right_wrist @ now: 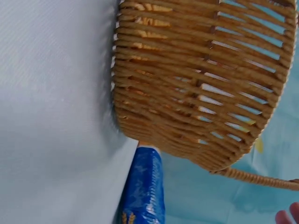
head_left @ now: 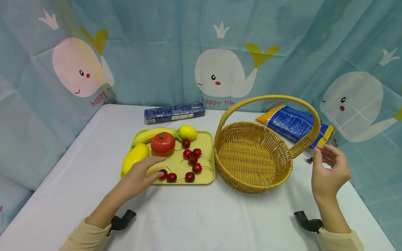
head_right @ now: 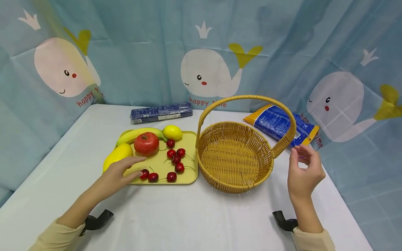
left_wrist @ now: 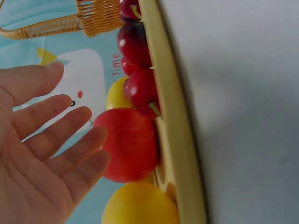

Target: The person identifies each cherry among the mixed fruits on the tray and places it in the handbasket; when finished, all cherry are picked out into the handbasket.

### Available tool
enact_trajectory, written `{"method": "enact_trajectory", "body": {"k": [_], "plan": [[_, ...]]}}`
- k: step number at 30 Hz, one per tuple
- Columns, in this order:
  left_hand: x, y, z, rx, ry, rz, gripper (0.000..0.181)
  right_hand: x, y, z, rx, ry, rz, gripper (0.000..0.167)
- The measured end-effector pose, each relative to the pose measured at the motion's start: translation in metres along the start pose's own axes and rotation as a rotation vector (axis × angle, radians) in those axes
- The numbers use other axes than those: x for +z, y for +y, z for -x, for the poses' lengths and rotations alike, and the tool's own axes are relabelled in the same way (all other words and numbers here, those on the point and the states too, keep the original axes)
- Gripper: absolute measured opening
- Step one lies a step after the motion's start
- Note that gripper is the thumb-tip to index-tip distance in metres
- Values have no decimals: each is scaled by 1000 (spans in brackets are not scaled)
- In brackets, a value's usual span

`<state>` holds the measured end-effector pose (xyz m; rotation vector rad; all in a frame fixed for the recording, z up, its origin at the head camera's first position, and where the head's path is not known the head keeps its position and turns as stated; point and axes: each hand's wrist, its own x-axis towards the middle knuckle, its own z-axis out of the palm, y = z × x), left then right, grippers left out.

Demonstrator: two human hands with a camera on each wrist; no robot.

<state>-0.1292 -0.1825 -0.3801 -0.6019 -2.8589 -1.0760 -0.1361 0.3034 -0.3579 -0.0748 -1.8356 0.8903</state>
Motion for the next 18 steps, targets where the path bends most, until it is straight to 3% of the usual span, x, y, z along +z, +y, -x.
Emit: {"method": "enact_trajectory", "body": {"k": [6, 12, 18], "plan": [[10, -4, -2, -40, 10, -76, 39, 2, 10, 3, 187, -173, 59, 41], [16, -4, -6, -98, -30, -149, 35, 8, 16, 3, 368, -357, 121, 49], [19, -5, -7, -112, -29, -185, 29, 13, 16, 0, 485, -500, 162, 53]]}}
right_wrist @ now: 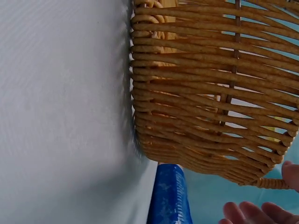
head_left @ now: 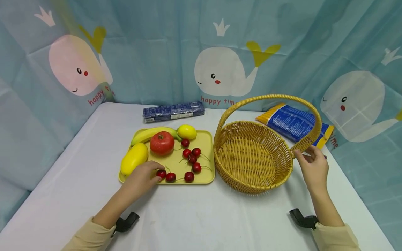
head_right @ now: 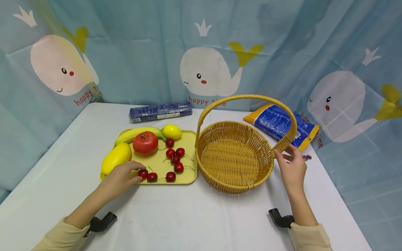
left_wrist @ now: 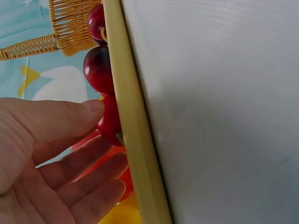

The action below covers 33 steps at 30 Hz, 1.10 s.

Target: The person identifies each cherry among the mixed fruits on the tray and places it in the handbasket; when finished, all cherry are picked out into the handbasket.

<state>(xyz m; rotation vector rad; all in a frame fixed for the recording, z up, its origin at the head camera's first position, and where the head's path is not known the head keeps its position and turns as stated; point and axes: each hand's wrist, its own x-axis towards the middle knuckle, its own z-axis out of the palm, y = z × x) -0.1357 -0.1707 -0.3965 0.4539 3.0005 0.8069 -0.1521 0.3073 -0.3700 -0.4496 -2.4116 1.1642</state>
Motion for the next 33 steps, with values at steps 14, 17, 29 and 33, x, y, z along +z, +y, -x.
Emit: {"method": "enact_trajectory", "body": {"k": [14, 17, 29, 33], "plan": [[6, 0, 1, -10, 6, -34, 33, 18, 13, 2, 20, -108, -176, 48], [7, 0, 1, -17, 3, -34, 33, 19, 14, 2, 52, -111, -202, 50], [-1, 4, 0, -59, -23, 9, 33, 21, 12, 5, 127, -67, -327, 45], [-5, 6, -1, -55, -5, 32, 35, 21, 13, 5, 136, -76, -342, 44]]}}
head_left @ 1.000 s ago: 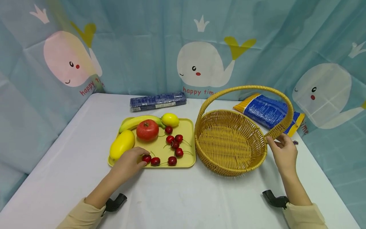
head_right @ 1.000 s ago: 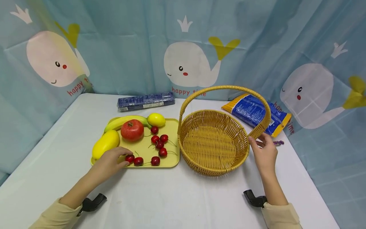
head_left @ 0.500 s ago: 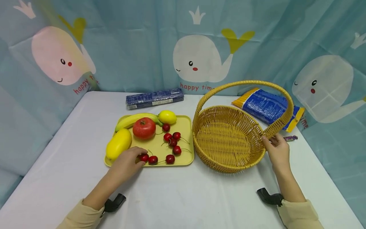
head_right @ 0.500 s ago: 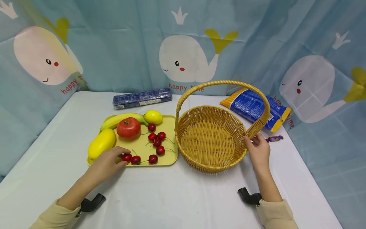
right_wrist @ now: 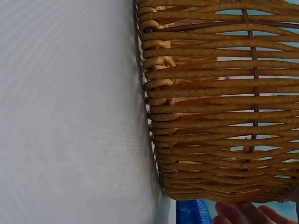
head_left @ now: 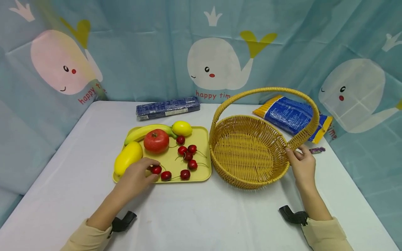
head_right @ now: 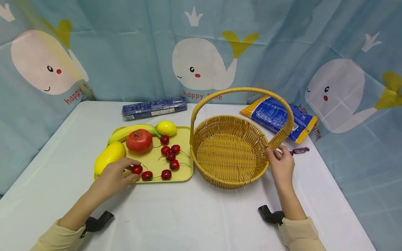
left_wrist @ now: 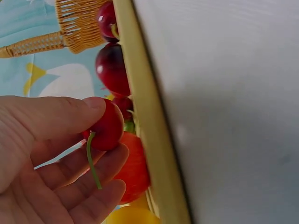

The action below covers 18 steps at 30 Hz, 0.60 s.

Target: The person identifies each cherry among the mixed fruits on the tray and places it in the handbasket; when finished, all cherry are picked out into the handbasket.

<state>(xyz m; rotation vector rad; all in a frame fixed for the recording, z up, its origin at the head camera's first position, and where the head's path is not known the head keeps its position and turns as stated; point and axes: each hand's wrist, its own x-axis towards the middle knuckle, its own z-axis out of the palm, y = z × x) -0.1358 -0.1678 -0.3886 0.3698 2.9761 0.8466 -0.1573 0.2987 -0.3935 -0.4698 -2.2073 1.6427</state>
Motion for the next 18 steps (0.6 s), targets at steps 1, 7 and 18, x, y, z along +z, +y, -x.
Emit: {"method": "enact_trajectory", "body": {"k": [1, 7, 18], "plan": [[-1, 1, 0, 3, 7, 7, 36, 0, 0, 0, 1, -4, -2, 45], [-5, 3, 0, 57, 71, 52, 35, 0, 2, -1, 4, -7, -2, 47], [-12, 26, -7, 154, 121, 189, 37, 1, 3, -1, 10, -1, -82, 41]]}}
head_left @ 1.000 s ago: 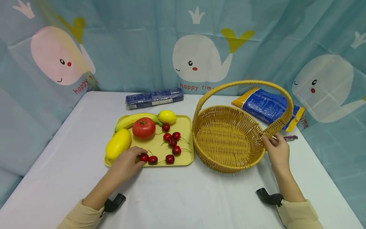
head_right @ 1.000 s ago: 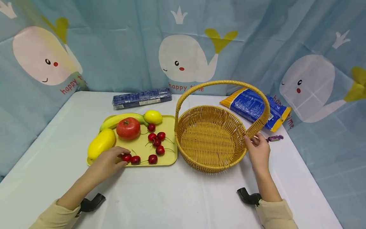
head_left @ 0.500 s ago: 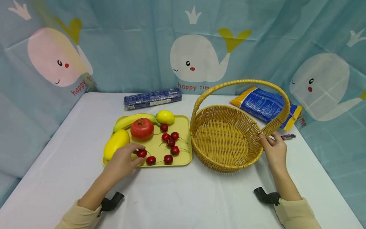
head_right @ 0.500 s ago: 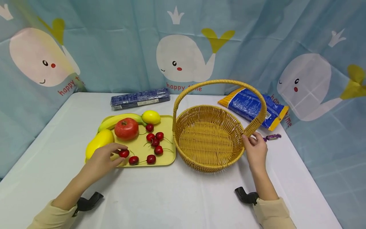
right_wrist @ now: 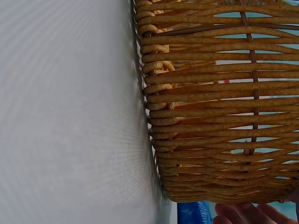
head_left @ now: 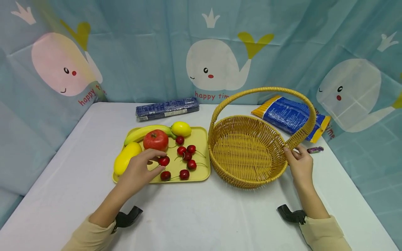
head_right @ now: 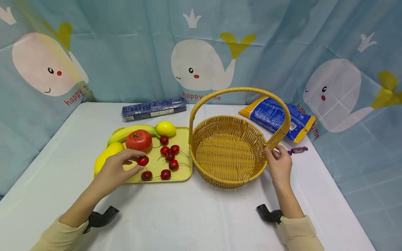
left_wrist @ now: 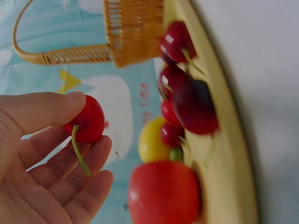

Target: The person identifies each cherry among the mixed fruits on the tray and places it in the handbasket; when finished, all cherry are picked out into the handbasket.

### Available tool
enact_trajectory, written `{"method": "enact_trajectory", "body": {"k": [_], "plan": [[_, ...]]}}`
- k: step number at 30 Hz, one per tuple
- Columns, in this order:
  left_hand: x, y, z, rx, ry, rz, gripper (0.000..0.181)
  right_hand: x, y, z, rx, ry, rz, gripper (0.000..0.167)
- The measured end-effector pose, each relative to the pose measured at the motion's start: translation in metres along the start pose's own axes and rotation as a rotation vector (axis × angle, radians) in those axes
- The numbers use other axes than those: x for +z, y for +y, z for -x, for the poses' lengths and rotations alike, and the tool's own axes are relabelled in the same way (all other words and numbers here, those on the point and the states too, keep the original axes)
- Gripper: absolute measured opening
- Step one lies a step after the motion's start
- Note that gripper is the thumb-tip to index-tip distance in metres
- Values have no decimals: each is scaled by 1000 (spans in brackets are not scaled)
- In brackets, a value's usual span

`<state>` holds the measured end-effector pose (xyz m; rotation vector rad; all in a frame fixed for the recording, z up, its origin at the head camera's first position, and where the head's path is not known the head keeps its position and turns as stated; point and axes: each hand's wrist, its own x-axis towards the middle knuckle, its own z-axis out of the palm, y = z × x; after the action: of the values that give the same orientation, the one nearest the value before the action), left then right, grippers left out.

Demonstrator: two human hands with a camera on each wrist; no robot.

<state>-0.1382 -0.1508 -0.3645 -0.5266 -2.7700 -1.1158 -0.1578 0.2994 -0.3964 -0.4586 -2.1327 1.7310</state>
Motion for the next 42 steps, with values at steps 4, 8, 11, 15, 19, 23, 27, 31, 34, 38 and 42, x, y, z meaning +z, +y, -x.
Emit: {"method": "enact_trajectory", "body": {"k": [4, 8, 11, 15, 19, 23, 27, 31, 34, 38, 42], "plan": [[4, 15, -9, 37, -4, 49, 37, 0, 1, 1, -15, 4, 14, 43], [10, 29, -17, 61, -16, 101, 35, 1, 3, 1, -29, 19, 1, 44], [16, 39, -24, 91, -11, 158, 35, 1, 4, 0, -25, 27, -7, 44], [27, 49, -35, 119, -15, 257, 34, 1, 3, 0, -12, 34, -18, 41], [39, 59, -47, 115, -44, 335, 33, 1, 3, 0, -15, 29, -23, 39], [53, 70, -56, 144, -65, 386, 32, 2, 4, 0, -27, 23, -23, 38], [69, 82, -66, 175, -69, 433, 31, 2, 5, 0, -33, 23, -31, 39], [86, 93, -77, 168, -78, 472, 32, 2, 6, 0, -40, 29, -15, 39], [98, 101, -86, 149, -96, 491, 33, 1, 6, 0, -43, 30, -12, 39], [111, 109, -103, 99, -112, 518, 33, 1, 4, 0, -33, 26, -37, 40], [120, 114, -119, 64, -113, 511, 33, 1, 2, 1, -13, 23, -39, 42]]}}
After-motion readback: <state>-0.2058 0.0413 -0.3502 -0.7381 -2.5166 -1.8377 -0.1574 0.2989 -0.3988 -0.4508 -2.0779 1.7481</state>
